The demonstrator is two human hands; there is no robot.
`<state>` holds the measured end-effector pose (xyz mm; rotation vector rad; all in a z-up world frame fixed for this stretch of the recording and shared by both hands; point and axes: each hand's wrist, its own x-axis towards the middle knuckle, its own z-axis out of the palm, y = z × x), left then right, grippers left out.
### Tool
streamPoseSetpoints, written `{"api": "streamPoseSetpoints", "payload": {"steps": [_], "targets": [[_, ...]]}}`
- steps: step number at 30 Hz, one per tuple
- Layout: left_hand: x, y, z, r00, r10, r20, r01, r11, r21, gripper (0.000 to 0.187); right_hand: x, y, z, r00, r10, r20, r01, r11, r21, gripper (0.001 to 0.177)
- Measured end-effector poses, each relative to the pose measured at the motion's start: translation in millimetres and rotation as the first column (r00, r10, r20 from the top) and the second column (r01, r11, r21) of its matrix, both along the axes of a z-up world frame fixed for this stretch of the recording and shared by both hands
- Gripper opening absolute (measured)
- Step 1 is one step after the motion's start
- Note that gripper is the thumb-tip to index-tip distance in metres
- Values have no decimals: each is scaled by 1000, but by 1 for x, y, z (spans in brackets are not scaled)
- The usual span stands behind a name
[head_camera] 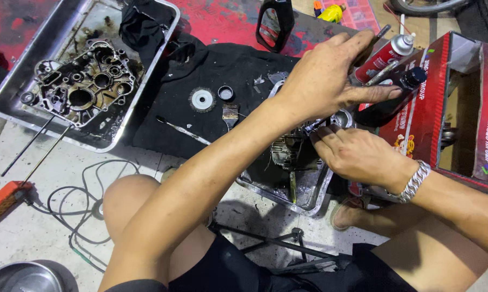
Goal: The person cleans a disassembled engine cylinder head using a utility knife, a toothbrush, and a metal rod. They scrape and scrub various surfaces and crevices, then pour oil onto the part.
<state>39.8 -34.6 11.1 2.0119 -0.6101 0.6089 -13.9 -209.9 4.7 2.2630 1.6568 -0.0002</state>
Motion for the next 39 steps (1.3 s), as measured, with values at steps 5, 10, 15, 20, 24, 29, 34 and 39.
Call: {"api": "streamPoseSetpoints", "payload": {"steps": [5,10,15,20,24,29,34,39], "targets": [[0,0,-3,999,-18,34,18,1000,-10,92,0,-7,-8,999,29,41,-36,980,195,33],[0,-1,-1,1000,-6,19,5,1000,12,93,-2,-9,-16,993,-70,90,41,957,286,39],[4,1,-1,1000,6,24,-6,1000,7,93,0,-11,-8,986,-118,118,53,891,450,24],[3,7,1,1000,-15,-6,15,1000,-13,93,-14,-28,-5,995,-56,-80,92,811,578,30],[3,12,-1,1000,-16,20,16,1000,-19,90,-73,-30,-51,941,-75,-330,209,895,393,34],[3,8,-1,1000,-6,20,7,1000,-29,91,-86,-19,-49,875,-137,-464,397,752,526,21],[-2,0,1,1000,16,-16,-16,1000,-3,90,-42,3,-14,822,-422,-382,569,611,550,13],[-4,-8,4,994,74,-76,-70,996,51,97,-20,19,-4,768,-605,-210,638,696,329,18]]}}
